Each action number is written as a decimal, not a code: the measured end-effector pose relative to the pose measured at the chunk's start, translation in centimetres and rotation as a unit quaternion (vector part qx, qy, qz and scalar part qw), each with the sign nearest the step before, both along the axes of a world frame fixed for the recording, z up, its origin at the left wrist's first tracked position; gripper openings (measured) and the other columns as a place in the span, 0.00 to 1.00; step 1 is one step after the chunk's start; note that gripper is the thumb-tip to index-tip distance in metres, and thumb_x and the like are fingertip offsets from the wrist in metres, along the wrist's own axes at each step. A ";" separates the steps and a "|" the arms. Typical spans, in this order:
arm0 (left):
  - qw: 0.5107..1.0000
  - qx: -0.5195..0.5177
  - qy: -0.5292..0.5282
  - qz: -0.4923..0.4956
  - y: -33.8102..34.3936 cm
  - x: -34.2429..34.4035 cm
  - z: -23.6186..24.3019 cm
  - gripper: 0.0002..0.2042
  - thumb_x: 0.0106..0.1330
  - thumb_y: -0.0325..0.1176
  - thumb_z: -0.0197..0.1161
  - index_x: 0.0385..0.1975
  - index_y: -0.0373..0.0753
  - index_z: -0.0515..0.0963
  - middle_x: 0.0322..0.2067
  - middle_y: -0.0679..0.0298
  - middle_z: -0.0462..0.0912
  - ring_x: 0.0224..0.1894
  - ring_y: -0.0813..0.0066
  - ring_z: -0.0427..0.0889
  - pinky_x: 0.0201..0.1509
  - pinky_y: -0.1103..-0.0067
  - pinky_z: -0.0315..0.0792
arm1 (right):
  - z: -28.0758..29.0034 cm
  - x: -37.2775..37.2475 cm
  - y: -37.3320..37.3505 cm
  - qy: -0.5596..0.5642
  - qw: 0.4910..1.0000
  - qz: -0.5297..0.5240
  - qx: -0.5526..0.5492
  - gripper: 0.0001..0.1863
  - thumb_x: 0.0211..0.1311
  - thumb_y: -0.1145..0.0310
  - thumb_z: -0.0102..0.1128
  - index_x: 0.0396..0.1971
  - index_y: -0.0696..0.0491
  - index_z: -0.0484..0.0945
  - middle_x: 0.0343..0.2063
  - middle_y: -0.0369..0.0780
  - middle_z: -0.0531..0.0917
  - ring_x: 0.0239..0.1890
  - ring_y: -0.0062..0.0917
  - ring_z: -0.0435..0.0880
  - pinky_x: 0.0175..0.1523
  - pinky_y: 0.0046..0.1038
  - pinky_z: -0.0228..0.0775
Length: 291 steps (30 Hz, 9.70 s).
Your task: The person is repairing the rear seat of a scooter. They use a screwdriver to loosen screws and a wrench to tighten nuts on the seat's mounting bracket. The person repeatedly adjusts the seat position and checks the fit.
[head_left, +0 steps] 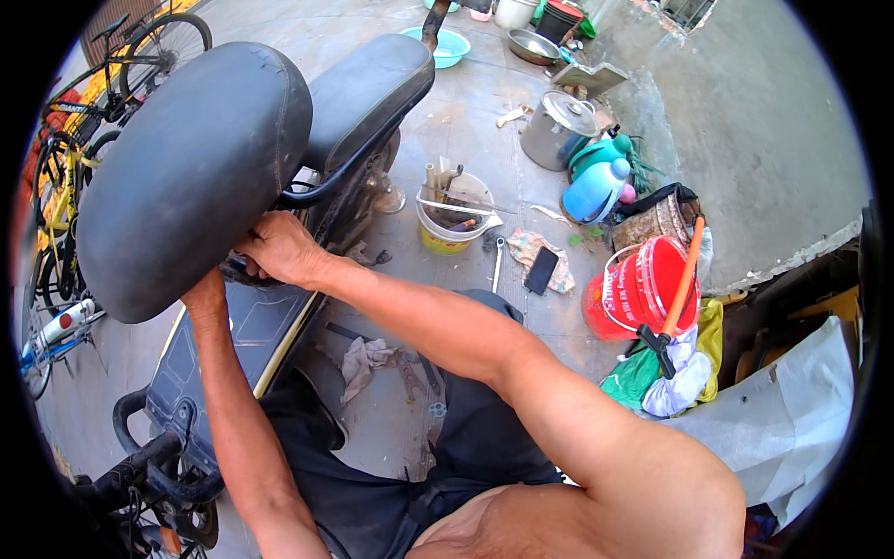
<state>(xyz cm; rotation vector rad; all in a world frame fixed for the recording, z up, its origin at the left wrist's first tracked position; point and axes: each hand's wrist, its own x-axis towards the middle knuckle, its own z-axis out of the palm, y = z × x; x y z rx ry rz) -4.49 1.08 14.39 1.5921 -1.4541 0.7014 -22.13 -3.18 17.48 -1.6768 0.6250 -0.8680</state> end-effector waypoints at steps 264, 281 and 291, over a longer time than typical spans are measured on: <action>0.977 0.113 0.161 -0.086 1.1 1.3 -1.4 0.21 0.63 0.46 0.61 0.52 0.41 0.76 0.51 0.54 0.78 0.55 0.55 0.73 0.60 0.62 0.64 | -3.0 7.2 1.9 -0.126 0.976 -0.118 -0.129 0.18 0.61 0.71 0.59 0.50 0.60 0.72 0.49 0.48 0.76 0.55 0.41 0.72 0.59 0.36 0.62; 0.899 0.290 0.285 -0.164 7.6 0.6 4.6 0.09 0.66 0.30 0.62 0.41 0.31 0.75 0.26 0.64 0.76 0.27 0.77 0.72 0.31 0.76 0.70 | -1.7 7.1 1.3 -0.051 0.946 -0.196 -0.254 0.12 0.57 0.71 0.57 0.41 0.58 0.76 0.38 0.48 0.80 0.46 0.42 0.77 0.52 0.40 0.66; 0.955 0.180 0.202 -0.123 7.2 2.9 3.6 0.08 0.63 0.24 0.62 0.41 0.31 0.77 0.31 0.58 0.80 0.34 0.69 0.78 0.40 0.74 0.73 | 0.3 5.6 1.1 -0.223 0.953 -0.165 -0.124 0.08 0.62 0.69 0.60 0.29 0.58 0.72 0.20 0.34 0.75 0.21 0.15 0.75 0.23 0.23 0.66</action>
